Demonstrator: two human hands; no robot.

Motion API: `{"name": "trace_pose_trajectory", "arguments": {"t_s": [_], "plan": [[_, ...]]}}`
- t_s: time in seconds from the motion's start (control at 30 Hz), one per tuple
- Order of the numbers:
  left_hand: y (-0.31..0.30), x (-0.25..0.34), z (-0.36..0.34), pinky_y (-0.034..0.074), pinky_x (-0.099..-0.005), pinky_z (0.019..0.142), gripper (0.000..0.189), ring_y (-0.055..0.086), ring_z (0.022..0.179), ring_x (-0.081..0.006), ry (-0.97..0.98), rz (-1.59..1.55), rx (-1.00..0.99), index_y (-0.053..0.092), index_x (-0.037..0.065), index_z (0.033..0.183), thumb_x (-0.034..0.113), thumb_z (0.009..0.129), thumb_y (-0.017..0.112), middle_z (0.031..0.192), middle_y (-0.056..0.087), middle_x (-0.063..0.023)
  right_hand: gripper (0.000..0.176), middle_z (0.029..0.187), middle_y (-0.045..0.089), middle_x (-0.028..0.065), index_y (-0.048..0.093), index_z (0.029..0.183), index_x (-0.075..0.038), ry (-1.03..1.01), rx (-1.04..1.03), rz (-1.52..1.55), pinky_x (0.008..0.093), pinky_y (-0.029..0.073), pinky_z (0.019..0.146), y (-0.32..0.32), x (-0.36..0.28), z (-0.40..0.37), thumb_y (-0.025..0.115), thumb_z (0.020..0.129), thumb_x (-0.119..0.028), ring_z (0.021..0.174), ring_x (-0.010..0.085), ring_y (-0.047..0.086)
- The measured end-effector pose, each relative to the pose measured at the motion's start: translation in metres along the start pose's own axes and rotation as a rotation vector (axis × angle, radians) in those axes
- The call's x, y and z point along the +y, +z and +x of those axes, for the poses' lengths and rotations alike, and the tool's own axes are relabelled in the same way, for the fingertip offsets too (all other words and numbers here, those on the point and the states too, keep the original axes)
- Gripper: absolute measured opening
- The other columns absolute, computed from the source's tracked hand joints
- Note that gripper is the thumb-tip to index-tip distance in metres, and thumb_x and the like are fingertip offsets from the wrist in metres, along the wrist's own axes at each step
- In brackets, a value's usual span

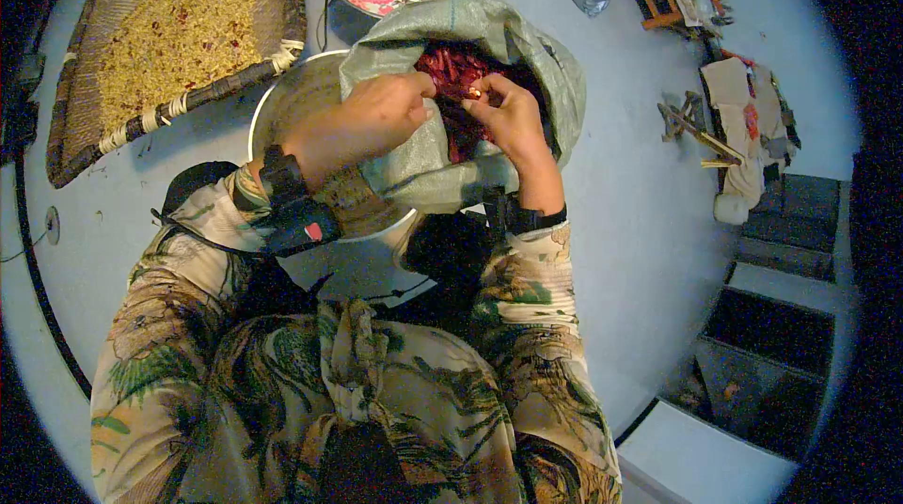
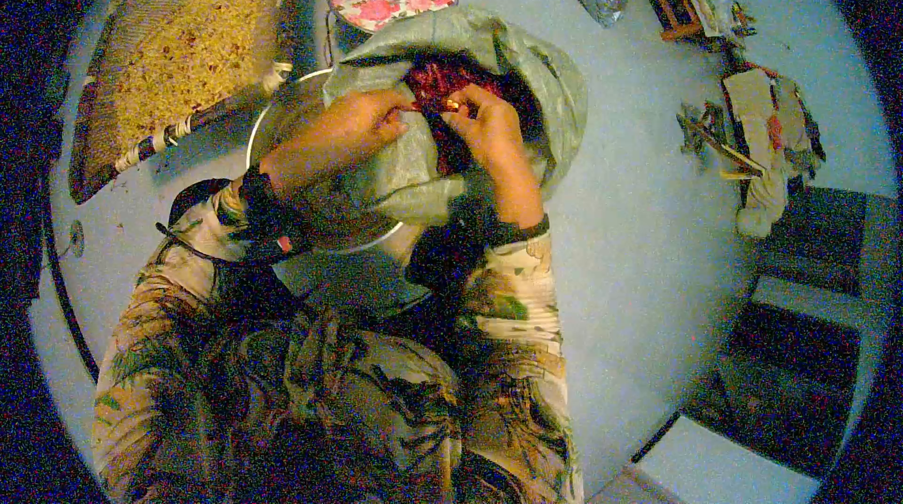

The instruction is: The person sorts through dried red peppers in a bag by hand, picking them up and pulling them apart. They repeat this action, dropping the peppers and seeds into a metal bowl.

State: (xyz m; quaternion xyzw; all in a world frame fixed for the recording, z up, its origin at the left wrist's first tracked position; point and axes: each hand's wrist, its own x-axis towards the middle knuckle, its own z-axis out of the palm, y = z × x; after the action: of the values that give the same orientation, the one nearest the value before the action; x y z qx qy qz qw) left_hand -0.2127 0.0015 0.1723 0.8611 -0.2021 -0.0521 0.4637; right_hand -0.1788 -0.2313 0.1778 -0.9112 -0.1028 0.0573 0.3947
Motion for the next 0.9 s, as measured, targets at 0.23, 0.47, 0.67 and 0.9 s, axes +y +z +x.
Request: {"name": "trace_pose_trajectory", "arguments": {"t_s": [0.23, 0.47, 0.67, 0.9], "plan": [[0.010, -0.001, 0.011, 0.049, -0.0482, 0.077, 0.033, 0.064, 0.088, -0.0369, -0.027, -0.056, 0.061, 0.059, 0.004, 0.112, 0.025, 0.086, 0.064, 0.090, 0.068, -0.0160, 0.020, 0.078, 0.061, -0.0036, 0.067, 0.094, -0.005, 0.058, -0.110, 0.412, 0.0218, 0.042, 0.064, -0.008, -0.019, -0.003, 0.078, 0.078, -0.012, 0.071, 0.0058, 0.052], [0.018, -0.009, 0.016, 0.049, -0.0440, 0.067, 0.026, 0.064, 0.076, -0.0337, -0.010, -0.126, 0.099, 0.057, 0.004, 0.096, 0.026, 0.087, 0.066, 0.078, 0.064, -0.0156, 0.020, 0.074, 0.058, -0.0054, 0.067, 0.095, -0.006, 0.122, -0.119, 0.729, 0.0213, 0.042, 0.058, -0.005, -0.031, -0.005, 0.078, 0.080, -0.013, 0.064, 0.0040, 0.051], [0.018, -0.004, 0.015, 0.048, -0.0328, 0.057, 0.023, 0.059, 0.060, -0.0175, -0.079, -0.442, 0.111, 0.056, 0.002, 0.087, 0.022, 0.090, 0.065, 0.067, 0.059, -0.0071, 0.016, 0.073, 0.060, -0.0036, 0.065, 0.089, -0.007, 0.100, -0.188, 0.561, 0.0215, 0.045, 0.059, -0.001, -0.037, -0.005, 0.073, 0.086, -0.021, 0.065, 0.0054, 0.056], [0.017, -0.004, 0.016, 0.048, -0.0255, 0.054, 0.020, 0.057, 0.060, -0.0095, -0.174, -0.666, 0.023, 0.058, 0.004, 0.085, 0.022, 0.093, 0.063, 0.067, 0.059, -0.0018, 0.019, 0.071, 0.061, -0.0020, 0.063, 0.084, -0.008, 0.090, -0.195, 0.636, 0.0225, 0.047, 0.059, 0.010, -0.029, 0.000, 0.065, 0.093, -0.025, 0.063, 0.0069, 0.057]]}}
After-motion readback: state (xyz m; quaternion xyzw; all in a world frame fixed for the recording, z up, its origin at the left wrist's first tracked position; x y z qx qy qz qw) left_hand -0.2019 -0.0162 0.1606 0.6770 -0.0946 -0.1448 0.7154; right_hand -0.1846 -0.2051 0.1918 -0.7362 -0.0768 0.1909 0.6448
